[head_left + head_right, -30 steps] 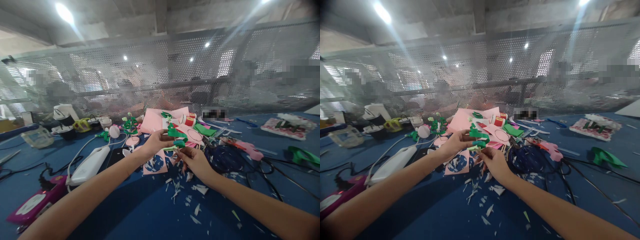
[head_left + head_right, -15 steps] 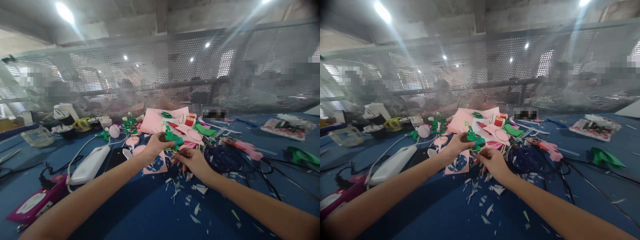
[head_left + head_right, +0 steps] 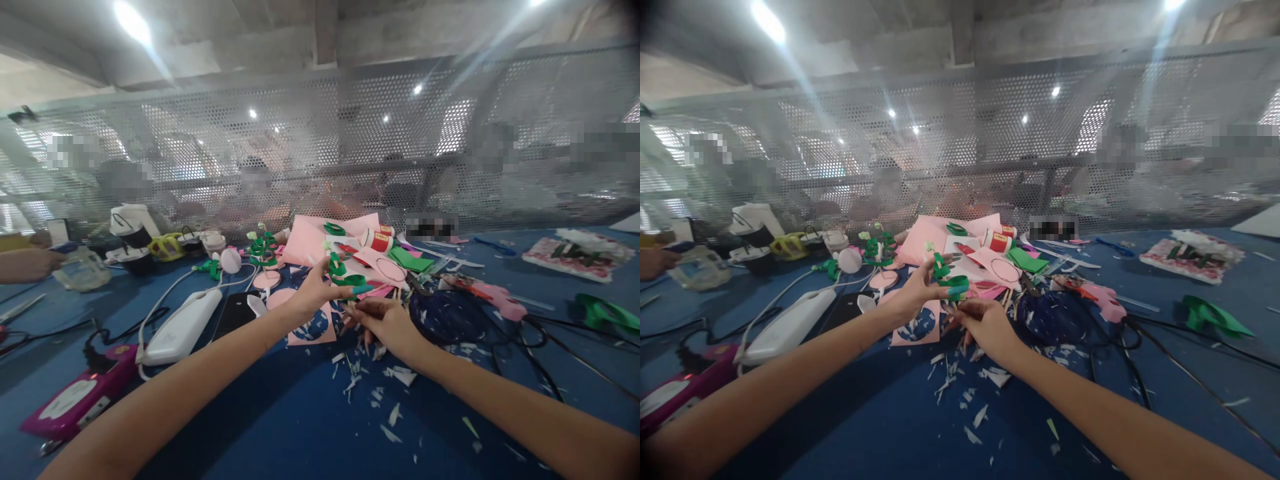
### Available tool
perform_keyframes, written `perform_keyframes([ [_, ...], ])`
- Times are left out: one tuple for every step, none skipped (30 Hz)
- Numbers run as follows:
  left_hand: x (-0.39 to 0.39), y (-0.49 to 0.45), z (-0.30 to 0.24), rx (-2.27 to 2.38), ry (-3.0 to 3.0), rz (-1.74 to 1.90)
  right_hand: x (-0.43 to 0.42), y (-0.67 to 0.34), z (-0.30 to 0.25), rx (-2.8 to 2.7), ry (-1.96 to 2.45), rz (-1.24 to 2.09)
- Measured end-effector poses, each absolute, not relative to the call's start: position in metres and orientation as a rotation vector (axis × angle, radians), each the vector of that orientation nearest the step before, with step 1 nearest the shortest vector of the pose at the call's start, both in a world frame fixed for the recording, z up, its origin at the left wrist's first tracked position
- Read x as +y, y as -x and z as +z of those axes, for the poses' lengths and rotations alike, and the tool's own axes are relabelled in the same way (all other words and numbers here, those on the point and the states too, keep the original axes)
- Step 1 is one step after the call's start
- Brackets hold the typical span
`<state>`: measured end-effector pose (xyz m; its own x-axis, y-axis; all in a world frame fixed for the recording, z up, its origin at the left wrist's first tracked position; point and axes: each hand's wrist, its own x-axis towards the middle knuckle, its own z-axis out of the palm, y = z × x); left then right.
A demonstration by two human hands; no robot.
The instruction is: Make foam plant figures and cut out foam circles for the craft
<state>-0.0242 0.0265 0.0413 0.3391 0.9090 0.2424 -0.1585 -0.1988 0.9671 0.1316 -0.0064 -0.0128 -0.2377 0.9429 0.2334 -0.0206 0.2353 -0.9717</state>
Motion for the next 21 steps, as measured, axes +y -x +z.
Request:
perform_keyframes([
  [0.026,0.026,0.044,0.685,-1.425,1.094,-0.006,-0.131,-0.013,-1.49,0.901,1.197],
  [0.026,0.028,0.046,0.639,-1.42,1.048,-0.007,-0.131,-0.013,-1.494,0.893,1.202],
  [0.027,0.03,0.047,0.595,-1.414,1.009,-0.008,-0.131,-0.013,-1.502,0.884,1.213],
  [0.028,0.032,0.047,0.55,-1.409,0.979,-0.009,-0.13,-0.012,-1.516,0.87,1.232],
  [0.03,0.034,0.047,0.501,-1.404,0.954,-0.01,-0.13,-0.01,-1.532,0.854,1.256],
  [0.032,0.036,0.046,0.447,-1.398,0.931,-0.012,-0.13,-0.009,-1.549,0.839,1.282],
  [0.035,0.038,0.044,0.391,-1.389,0.91,-0.013,-0.13,-0.007,-1.564,0.824,1.307],
  [0.037,0.04,0.043,0.343,-1.381,0.881,-0.015,-0.13,-0.006,-1.575,0.813,1.328],
  [0.039,0.041,0.042,0.307,-1.378,0.85,-0.016,-0.13,-0.004,-1.583,0.806,1.342],
  [0.04,0.042,0.041,0.281,-1.379,0.821,-0.016,-0.131,-0.004,-1.589,0.801,1.349],
  [0.041,0.043,0.04,0.266,-1.385,0.797,-0.016,-0.131,-0.003,-1.593,0.797,1.353],
  [0.042,0.044,0.039,0.26,-1.392,0.784,-0.016,-0.131,-0.004,-1.598,0.794,1.356],
  [0.042,0.045,0.039,0.262,-1.398,0.782,-0.015,-0.131,-0.004,-1.602,0.795,1.356],
  [0.042,0.045,0.038,0.269,-1.402,0.785,-0.015,-0.132,-0.005,-1.603,0.799,1.355],
  [0.043,0.045,0.038,0.28,-1.403,0.791,-0.014,-0.132,-0.006,-1.604,0.805,1.35],
  [0.043,0.045,0.038,0.296,-1.403,0.796,-0.013,-0.132,-0.007,-1.604,0.812,1.34],
  [0.043,0.045,0.037,0.314,-1.402,0.803,-0.012,-0.132,-0.008,-1.606,0.815,1.326],
  [0.043,0.045,0.037,0.334,-1.401,0.809,-0.011,-0.132,-0.009,-1.609,0.814,1.312],
  [0.043,0.045,0.037,0.354,-1.399,0.816,-0.01,-0.132,-0.009,-1.612,0.811,1.297],
  [0.043,0.045,0.037,0.371,-1.396,0.823,-0.01,-0.132,-0.01,-1.616,0.806,1.285],
  [0.043,0.045,0.037,0.385,-1.392,0.832,-0.01,-0.132,-0.01,-1.616,0.801,1.273],
])
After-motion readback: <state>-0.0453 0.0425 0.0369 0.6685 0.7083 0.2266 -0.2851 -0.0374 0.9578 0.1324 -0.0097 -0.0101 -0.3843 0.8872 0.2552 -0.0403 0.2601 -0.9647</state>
